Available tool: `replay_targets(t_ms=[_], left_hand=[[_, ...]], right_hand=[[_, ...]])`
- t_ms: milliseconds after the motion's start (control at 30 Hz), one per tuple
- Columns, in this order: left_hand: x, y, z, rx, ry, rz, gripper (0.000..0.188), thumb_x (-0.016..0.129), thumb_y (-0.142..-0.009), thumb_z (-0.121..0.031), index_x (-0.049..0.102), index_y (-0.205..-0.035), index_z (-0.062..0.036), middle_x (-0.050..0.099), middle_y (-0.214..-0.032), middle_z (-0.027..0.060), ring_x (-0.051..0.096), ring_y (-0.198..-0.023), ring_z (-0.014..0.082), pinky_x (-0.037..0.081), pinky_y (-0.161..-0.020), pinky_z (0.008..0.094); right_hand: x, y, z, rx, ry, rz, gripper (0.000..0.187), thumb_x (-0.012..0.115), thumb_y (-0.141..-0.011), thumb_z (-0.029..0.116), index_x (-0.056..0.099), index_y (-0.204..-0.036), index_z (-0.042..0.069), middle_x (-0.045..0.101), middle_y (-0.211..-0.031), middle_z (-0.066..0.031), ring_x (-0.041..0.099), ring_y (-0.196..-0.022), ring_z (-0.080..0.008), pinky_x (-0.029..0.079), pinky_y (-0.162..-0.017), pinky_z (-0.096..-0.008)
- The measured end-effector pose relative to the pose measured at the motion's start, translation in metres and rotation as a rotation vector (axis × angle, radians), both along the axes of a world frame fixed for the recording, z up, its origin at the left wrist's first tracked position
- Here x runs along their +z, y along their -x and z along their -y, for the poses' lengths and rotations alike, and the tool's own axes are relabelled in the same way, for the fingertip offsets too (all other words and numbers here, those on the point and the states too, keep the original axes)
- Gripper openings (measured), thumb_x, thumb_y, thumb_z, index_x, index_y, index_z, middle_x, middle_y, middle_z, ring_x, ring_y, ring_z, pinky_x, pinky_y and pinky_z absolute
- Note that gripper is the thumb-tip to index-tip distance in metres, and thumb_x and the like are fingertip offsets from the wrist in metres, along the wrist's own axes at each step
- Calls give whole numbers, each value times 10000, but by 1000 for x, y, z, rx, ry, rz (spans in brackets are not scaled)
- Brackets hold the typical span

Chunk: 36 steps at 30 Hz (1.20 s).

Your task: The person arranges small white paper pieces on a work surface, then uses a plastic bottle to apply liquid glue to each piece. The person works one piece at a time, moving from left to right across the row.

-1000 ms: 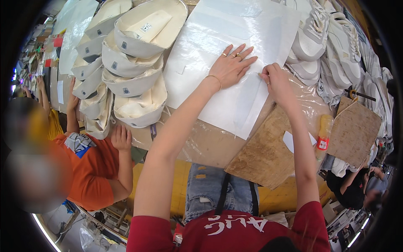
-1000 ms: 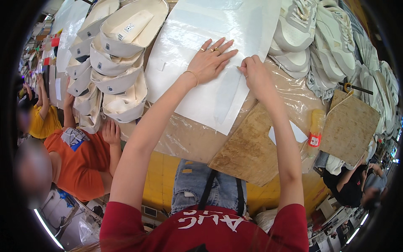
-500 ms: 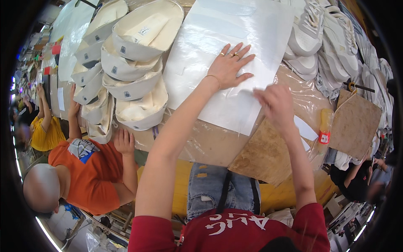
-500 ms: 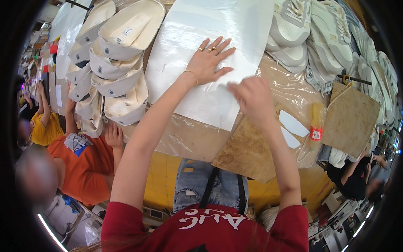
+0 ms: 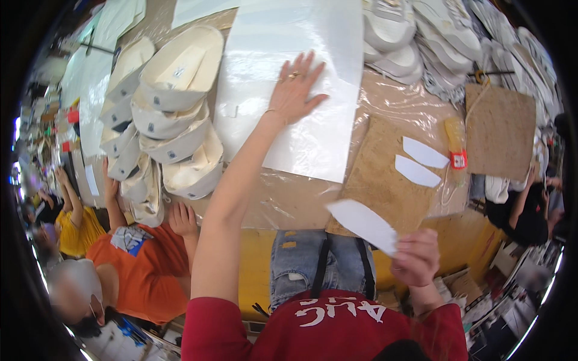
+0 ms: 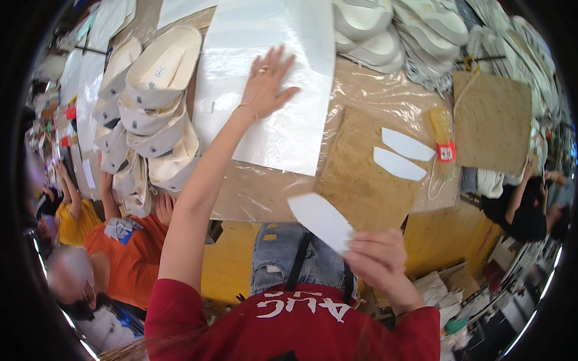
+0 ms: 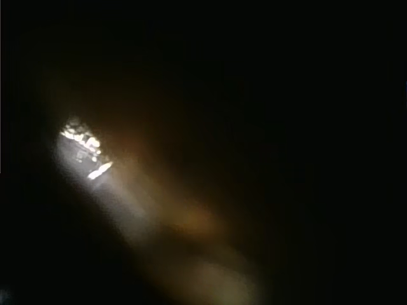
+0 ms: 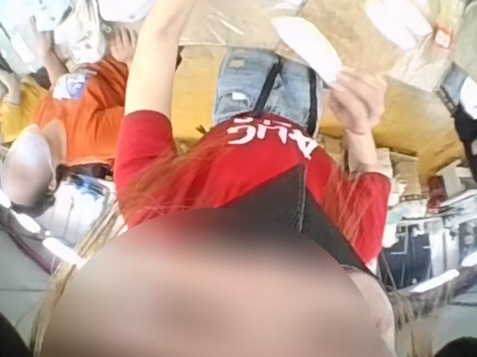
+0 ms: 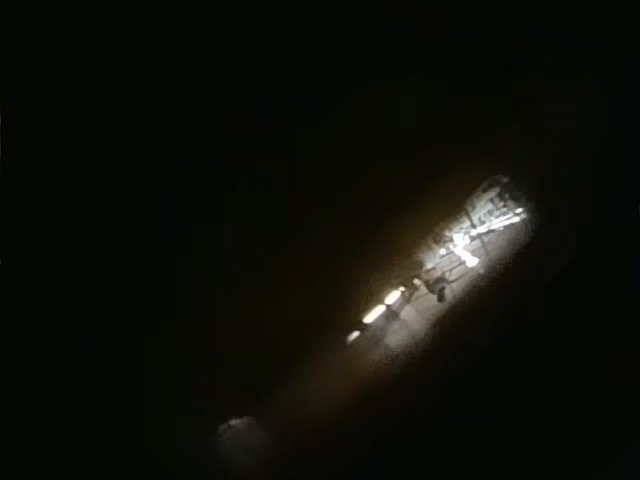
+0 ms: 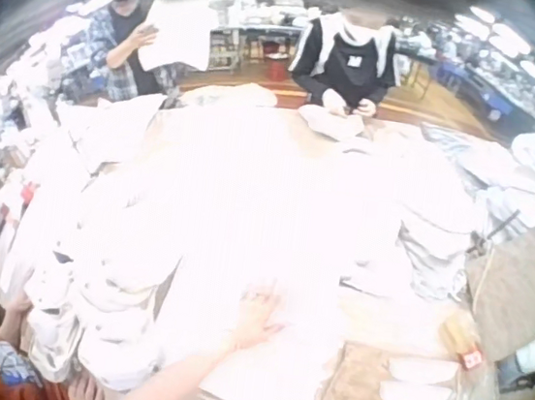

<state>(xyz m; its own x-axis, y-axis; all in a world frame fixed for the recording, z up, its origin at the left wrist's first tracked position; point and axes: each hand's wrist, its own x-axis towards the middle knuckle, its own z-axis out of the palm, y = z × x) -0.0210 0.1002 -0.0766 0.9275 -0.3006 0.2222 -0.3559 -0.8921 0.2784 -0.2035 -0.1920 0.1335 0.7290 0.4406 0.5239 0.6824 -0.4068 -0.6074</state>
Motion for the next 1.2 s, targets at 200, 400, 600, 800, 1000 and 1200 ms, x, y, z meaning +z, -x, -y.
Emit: replay_targets(t_ms=[200, 400, 600, 800, 1000, 1200], left_hand=[[92, 59, 56, -162, 865, -154, 651, 661, -892, -311, 391, -1438, -80, 386, -1490, 184, 345, -1400, 321, 242, -1143, 453], [131, 128, 151, -48, 1355, -1268, 415, 568, -976, -199, 466, -1316, 19, 651, -1165, 95, 631, -1059, 195, 496, -888, 321], [101, 150, 175, 476, 1771, -1251, 238, 554, -976, -103, 524, -1204, -44, 655, -1091, 50, 649, -919, 131, 527, -781, 294], [86, 176, 196, 535, 1786, -1287, 196, 525, -1003, -182, 549, -1163, -73, 649, -1090, 35, 635, -966, 151, 520, -851, 360], [67, 178, 202, 553, 1659, -1284, 199, 525, -1009, -222, 599, -1069, -47, 665, -1049, 65, 650, -940, 162, 540, -851, 350], [51, 184, 216, 505, 1406, -1179, 196, 578, -978, -160, 589, -971, 36, 678, -901, 102, 684, -853, 154, 581, -742, 277]], right_hand=[[3, -12, 17, -487, -143, -443, 460, 654, -875, 3, 472, -1292, 72, 632, -956, -40, 617, -878, -143, 468, -666, -255], [-69, -62, 32, -446, -614, -1031, 526, 657, -919, 109, 393, -1371, 52, 587, -990, -52, 561, -925, -104, 460, -762, -231], [-98, -4, 76, -465, -615, -1492, 433, 560, -987, 278, 501, -1339, 33, 633, -1123, -73, 599, -1001, -134, 483, -864, -284], [-103, 49, 100, -536, -776, -1458, 398, 658, -923, 151, 532, -1265, -10, 663, -1027, -86, 658, -778, -127, 549, -682, -255], [-109, 47, 135, -623, -672, -1370, 370, 687, -890, 85, 536, -1209, -26, 671, -973, -98, 647, -719, -109, 536, -645, -221], [-135, 42, 151, -825, -610, -1211, 343, 679, -897, 90, 543, -1189, -26, 676, -935, -94, 644, -737, -100, 530, -633, -231]])
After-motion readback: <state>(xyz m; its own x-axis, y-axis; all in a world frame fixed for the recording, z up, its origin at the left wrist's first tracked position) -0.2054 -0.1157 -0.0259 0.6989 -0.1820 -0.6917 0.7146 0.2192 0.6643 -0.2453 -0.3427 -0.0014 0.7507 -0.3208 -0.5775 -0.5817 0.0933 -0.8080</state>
